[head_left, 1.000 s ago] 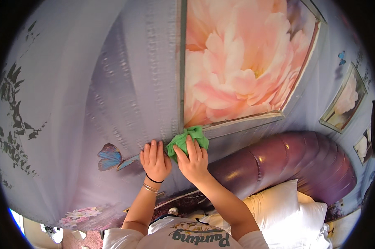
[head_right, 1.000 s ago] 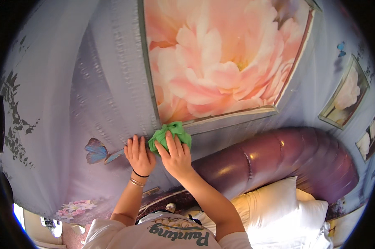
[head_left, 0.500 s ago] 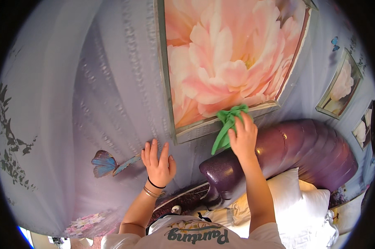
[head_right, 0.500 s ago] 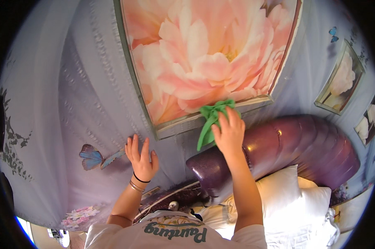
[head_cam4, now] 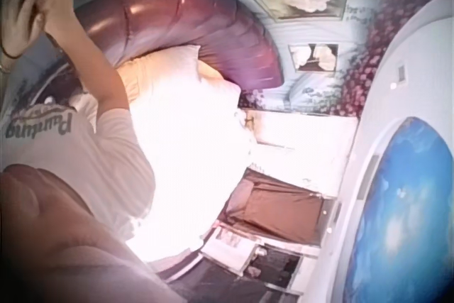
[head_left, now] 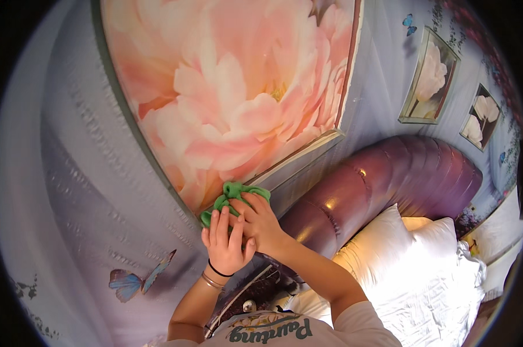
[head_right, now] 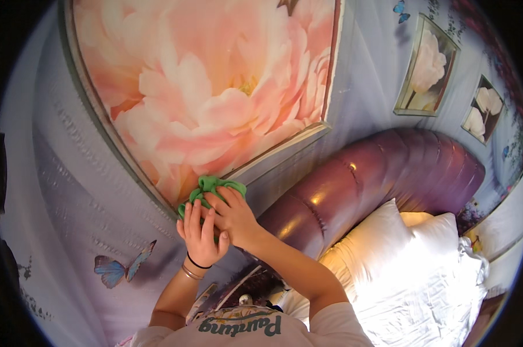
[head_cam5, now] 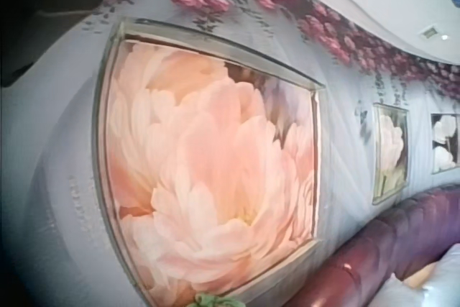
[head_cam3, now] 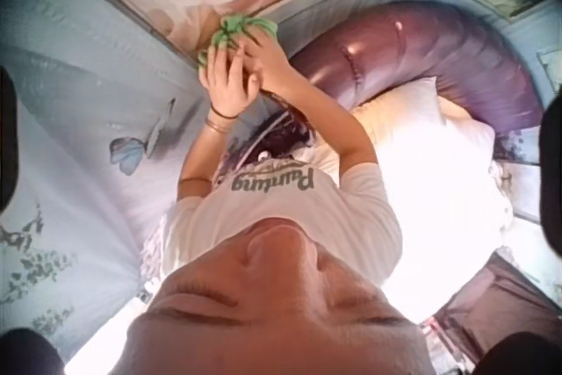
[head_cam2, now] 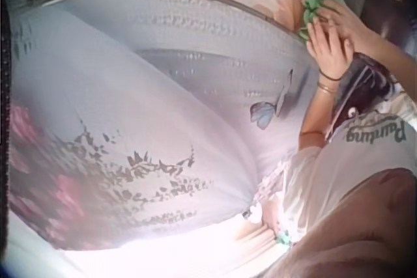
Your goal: The person wipes a wall with a green cloth, cleaning around a framed floral picture and a decorative butterfly. They also wipe a wall-mounted wooden rack and a floral arrangement.
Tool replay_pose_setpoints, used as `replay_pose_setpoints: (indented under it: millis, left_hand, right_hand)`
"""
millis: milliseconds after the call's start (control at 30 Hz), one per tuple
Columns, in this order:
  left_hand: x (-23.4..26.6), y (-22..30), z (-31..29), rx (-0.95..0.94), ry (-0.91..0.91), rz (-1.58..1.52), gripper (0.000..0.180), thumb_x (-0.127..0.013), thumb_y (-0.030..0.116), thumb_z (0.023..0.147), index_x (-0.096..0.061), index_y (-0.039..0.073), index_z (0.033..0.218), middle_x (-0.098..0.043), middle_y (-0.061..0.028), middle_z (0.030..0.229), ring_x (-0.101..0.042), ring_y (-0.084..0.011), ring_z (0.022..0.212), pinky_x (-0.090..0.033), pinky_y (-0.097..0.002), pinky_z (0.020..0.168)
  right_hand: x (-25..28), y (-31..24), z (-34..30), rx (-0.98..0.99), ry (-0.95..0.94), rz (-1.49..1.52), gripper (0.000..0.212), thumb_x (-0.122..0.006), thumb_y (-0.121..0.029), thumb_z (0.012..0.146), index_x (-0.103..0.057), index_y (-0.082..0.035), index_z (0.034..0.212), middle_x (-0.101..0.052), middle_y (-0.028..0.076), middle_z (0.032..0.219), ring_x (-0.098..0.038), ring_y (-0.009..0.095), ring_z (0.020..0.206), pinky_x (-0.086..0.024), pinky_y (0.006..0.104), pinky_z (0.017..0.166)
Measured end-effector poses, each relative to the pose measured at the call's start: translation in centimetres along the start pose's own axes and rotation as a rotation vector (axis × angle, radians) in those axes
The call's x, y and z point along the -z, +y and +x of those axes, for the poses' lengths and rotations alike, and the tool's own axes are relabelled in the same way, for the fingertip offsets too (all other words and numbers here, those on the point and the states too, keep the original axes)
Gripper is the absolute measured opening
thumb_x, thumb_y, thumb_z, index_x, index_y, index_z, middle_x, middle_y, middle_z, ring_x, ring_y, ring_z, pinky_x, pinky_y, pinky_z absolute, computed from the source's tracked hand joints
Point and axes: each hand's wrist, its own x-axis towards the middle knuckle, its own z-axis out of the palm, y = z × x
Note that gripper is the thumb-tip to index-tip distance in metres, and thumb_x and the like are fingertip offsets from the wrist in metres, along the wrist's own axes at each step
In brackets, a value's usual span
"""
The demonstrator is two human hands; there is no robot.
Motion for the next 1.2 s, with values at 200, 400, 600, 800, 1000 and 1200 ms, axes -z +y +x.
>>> replay_pose_setpoints:
  millis: [200,400,600,800,1000,1200]
  left_hand:
    - [-1.6,-0.9,-0.3,0.002,-0.037,0.189,0.056,-0.057,0.037,0.085,-0.051,0.004,0.130,-0.051,-0.0161,0.136,-0.047,-0.0316,0.125,-0.007,-0.0453,0.111]
    - [-1.6,0.2,0.3,0.058,-0.037,0.274,0.046,-0.061,0.034,0.082,-0.060,0.011,0.122,-0.057,-0.0080,0.129,-0.050,-0.0251,0.119,-0.004,-0.0456,0.110]
    - [-2.4,-0.2,0.1,0.027,0.014,0.354,0.043,-0.061,0.032,0.082,-0.061,0.014,0.121,-0.058,-0.0053,0.127,-0.050,-0.0230,0.115,-0.003,-0.0445,0.110]
    - [-3.6,0.4,0.3,0.086,0.073,0.397,0.040,-0.061,0.032,0.083,-0.062,0.016,0.120,-0.058,-0.0024,0.124,-0.048,-0.0212,0.116,-0.001,-0.0464,0.109]
    - [-3.3,0.4,0.2,0.084,0.049,0.393,0.042,-0.061,0.032,0.083,-0.062,0.017,0.122,-0.057,-0.0022,0.127,-0.047,-0.0220,0.118,-0.002,-0.0467,0.109]
    - [-2.0,0.1,-0.1,0.061,-0.037,0.392,0.049,-0.061,0.034,0.083,-0.058,0.016,0.129,-0.055,-0.0034,0.132,-0.047,-0.0223,0.121,-0.004,-0.0457,0.110]
  right_hand:
    - [3.2,6.0,-0.8,-0.100,0.042,-0.066,0.042,-0.074,-0.026,0.064,-0.060,-0.007,0.099,-0.052,0.015,0.114,-0.050,0.040,0.105,-0.043,0.0500,0.090]
    - [5.3,13.4,-1.9,-0.279,0.156,-0.190,0.032,-0.070,-0.022,0.073,-0.061,-0.003,0.097,-0.057,0.018,0.109,-0.054,0.038,0.101,-0.043,0.0474,0.088]
    - [5.4,18.2,-3.0,-0.441,0.307,-0.195,0.025,-0.063,-0.011,0.079,-0.058,0.000,0.101,-0.054,0.020,0.119,-0.051,0.040,0.109,-0.041,0.0456,0.094]
    - [-1.0,11.7,-1.6,-0.943,0.686,0.091,0.050,-0.052,-0.004,0.088,-0.036,0.002,0.136,-0.015,0.031,0.150,-0.020,0.046,0.138,-0.021,0.0480,0.112]
    - [-2.8,1.2,1.7,-1.084,0.625,0.360,0.063,-0.045,-0.005,0.092,-0.014,0.002,0.147,-0.007,0.033,0.150,-0.006,0.047,0.141,-0.014,0.0464,0.115]
    - [-1.9,8.8,0.9,-1.117,0.739,0.254,0.058,-0.047,-0.005,0.090,-0.027,0.003,0.143,-0.016,0.034,0.147,-0.020,0.047,0.138,-0.019,0.0437,0.114]
